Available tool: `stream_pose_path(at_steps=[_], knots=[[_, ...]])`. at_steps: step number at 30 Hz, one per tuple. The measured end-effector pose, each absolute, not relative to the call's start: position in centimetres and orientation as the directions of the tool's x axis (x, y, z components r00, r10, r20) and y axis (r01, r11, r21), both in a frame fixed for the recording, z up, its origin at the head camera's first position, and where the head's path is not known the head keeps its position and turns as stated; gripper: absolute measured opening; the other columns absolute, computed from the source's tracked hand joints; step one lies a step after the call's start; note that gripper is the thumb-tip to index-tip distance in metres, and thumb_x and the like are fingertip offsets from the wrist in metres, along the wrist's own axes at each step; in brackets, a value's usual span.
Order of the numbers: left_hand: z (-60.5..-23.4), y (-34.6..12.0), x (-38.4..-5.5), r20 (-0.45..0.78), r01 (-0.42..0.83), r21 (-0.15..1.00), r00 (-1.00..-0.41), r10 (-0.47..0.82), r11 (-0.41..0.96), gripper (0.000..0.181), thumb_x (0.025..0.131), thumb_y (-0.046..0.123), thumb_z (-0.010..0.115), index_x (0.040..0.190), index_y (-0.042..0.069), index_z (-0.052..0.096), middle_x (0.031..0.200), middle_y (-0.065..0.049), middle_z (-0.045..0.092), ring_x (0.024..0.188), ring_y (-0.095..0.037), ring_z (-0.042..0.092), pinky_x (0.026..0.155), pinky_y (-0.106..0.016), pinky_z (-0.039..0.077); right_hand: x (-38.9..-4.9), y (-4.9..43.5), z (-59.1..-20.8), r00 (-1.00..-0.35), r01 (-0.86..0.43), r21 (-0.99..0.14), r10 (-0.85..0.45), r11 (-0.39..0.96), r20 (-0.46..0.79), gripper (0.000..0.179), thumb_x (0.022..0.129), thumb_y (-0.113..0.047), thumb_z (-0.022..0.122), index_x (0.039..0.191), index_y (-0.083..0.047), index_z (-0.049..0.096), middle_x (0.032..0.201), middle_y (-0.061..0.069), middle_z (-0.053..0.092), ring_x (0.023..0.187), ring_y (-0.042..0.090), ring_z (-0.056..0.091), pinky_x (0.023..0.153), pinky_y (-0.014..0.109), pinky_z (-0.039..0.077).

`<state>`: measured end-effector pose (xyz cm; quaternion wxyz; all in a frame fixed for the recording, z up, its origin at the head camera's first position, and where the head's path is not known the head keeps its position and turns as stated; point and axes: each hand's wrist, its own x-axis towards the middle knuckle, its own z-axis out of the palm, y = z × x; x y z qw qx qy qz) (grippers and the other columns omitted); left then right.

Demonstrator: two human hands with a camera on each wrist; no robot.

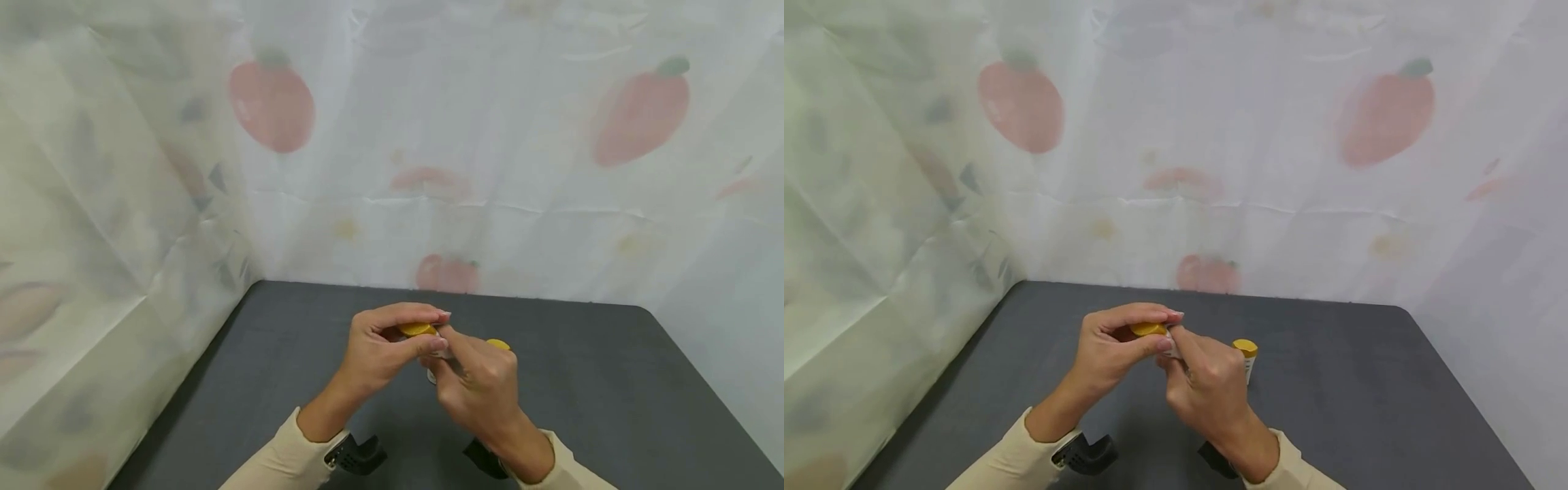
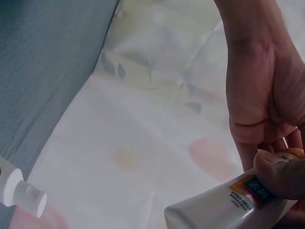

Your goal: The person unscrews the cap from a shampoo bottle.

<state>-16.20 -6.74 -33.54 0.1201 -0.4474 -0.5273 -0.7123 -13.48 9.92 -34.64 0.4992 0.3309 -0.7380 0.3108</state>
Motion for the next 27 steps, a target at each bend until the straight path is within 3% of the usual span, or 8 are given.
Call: stream_pose_path(at_steps=[2, 4, 7, 9, 13, 19, 27], knots=[[-33.4, -7.0, -16.1, 0.738, 0.631, 0.674, -0.594, 0.32, -0.384, 0.032, 0.093, -0.002, 0.075, 0.12, -0.016, 0.069, 0.126, 0.0, 0.076, 0.115, -0.011, 0.074, 0.091, -0.027, 0.063, -13.6, 9.9, -34.6, -0.289, -0.797, -0.133, -0.179, 0.589, 0.94, 0.021, 0.101, -0.025, 0.071, 0.096, -0.006, 0.076, 0.059, -0.001, 0.067, 0.045, 0.009, 0.058, 0.043, 0.022, 0.048], [-33.3, -7.4, -16.0, 0.713, 0.62, 0.701, -0.609, 0.346, -0.353, 0.033, 0.096, -0.002, 0.071, 0.125, -0.017, 0.066, 0.131, -0.012, 0.074, 0.119, -0.013, 0.073, 0.095, -0.027, 0.062, -13.7, 10.0, -34.7, -0.298, -0.794, -0.138, -0.181, 0.592, 0.937, 0.012, 0.09, -0.014, 0.08, 0.097, -0.005, 0.076, 0.061, 0.001, 0.07, 0.047, 0.011, 0.061, 0.045, 0.024, 0.051], [-33.2, -7.9, -15.9, 0.69, 0.608, 0.723, -0.614, 0.382, -0.329, 0.034, 0.101, -0.004, 0.062, 0.133, -0.017, 0.061, 0.134, -0.034, 0.065, 0.126, -0.015, 0.07, 0.1, -0.027, 0.059, -13.7, 10.1, -34.7, -0.308, -0.79, -0.143, -0.183, 0.597, 0.934, 0.033, 0.07, -0.003, 0.088, 0.102, -0.003, 0.078, 0.068, 0.004, 0.075, 0.052, 0.014, 0.068, 0.05, 0.03, 0.057], [-33.1, -8.0, -15.8, 0.695, 0.619, 0.717, -0.607, 0.384, -0.32, 0.036, 0.101, -0.005, 0.06, 0.135, -0.016, 0.06, 0.134, -0.041, 0.06, 0.128, -0.016, 0.069, 0.102, -0.026, 0.058, -13.8, 10.1, -34.7, -0.313, -0.785, -0.144, -0.185, 0.602, 0.931, 0.04, 0.066, -0.001, 0.09, 0.104, -0.003, 0.079, 0.071, 0.005, 0.077, 0.053, 0.015, 0.069, 0.051, 0.031, 0.059], [-33.3, -7.9, -15.9, 0.73, 0.655, 0.682, -0.58, 0.362, -0.325, 0.037, 0.099, -0.01, 0.06, 0.136, -0.014, 0.06, 0.136, -0.037, 0.061, 0.129, -0.016, 0.068, 0.102, -0.027, 0.058, -13.7, 10.1, -34.9, -0.306, -0.786, -0.136, -0.188, 0.603, 0.933, 0.04, 0.064, -0.002, 0.091, 0.102, -0.003, 0.078, 0.069, 0.005, 0.076, 0.052, 0.014, 0.068, 0.05, 0.03, 0.057], [-33.6, -8.0, -16.0, 0.781, 0.729, 0.617, -0.52, 0.346, -0.297, 0.027, 0.097, -0.011, 0.063, 0.124, -0.013, 0.069, 0.128, -0.033, 0.066, 0.127, -0.016, 0.068, 0.1, -0.032, 0.061, -13.7, 10.0, -35.1, -0.288, -0.783, -0.117, -0.189, 0.612, 0.939, 0.038, 0.063, -0.003, 0.091, 0.098, -0.004, 0.077, 0.068, 0.004, 0.076, 0.053, 0.015, 0.069, 0.049, 0.031, 0.057], [-33.1, -9.1, -16.2, 0.755, 0.713, 0.628, -0.458, 0.471, -0.313, 0.036, 0.103, -0.007, 0.055, 0.138, -0.015, 0.057, 0.134, -0.039, 0.054, 0.137, -0.018, 0.059, 0.115, -0.034, 0.051, -13.7, 10.3, -34.9, -0.325, -0.781, -0.15, -0.19, 0.607, 0.927, 0.041, 0.064, -0.002, 0.092, 0.102, -0.004, 0.078, 0.074, 0.006, 0.079, 0.057, 0.017, 0.072, 0.052, 0.031, 0.059]])
